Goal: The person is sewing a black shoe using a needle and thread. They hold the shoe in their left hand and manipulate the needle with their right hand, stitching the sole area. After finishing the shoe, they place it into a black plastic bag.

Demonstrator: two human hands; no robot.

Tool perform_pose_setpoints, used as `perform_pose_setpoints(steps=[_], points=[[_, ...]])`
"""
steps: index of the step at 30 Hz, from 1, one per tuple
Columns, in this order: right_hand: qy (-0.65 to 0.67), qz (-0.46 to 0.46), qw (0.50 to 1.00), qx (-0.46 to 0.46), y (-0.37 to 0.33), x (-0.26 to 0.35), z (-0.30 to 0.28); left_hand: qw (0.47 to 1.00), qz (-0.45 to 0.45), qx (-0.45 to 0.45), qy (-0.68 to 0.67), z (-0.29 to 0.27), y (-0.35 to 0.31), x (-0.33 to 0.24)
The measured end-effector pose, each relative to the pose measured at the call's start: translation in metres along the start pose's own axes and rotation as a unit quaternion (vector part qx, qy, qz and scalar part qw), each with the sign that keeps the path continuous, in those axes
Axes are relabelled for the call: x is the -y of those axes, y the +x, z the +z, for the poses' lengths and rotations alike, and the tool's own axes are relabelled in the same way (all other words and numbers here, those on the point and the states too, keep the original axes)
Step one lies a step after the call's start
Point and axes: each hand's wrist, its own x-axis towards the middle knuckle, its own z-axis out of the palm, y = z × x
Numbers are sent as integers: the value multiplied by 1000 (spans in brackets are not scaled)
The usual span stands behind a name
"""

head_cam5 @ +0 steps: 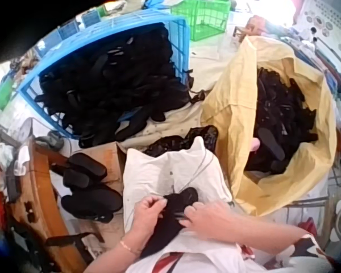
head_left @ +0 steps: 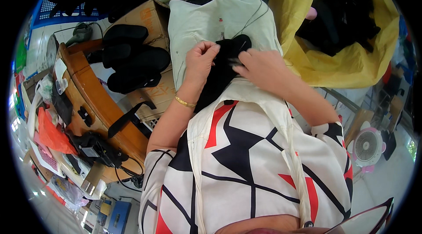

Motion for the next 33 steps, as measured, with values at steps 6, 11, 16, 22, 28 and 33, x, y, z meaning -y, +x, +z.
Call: perform_pose_setpoints(steps=[6,11,16,22,28,33], points=[[55,-47,997,-14,-29,-22,10,990,80,107,37,6,-11,-20],[61,-79,982,-162,-6,-33,-4,961,29,262,85,13,-25,-26],[27,-106,988,-106,11,-58,16,996,-7,63,62,3,-22,-20],[94,-52,976,-191,16,-76,4,997,-33,26,70,-1,-26,-18],[54,-137,983,-107,26,-74,6,990,-55,33,128,2,-22,-18],[31,-165,984,-62,33,-80,9,973,-138,117,141,9,-22,-17]])
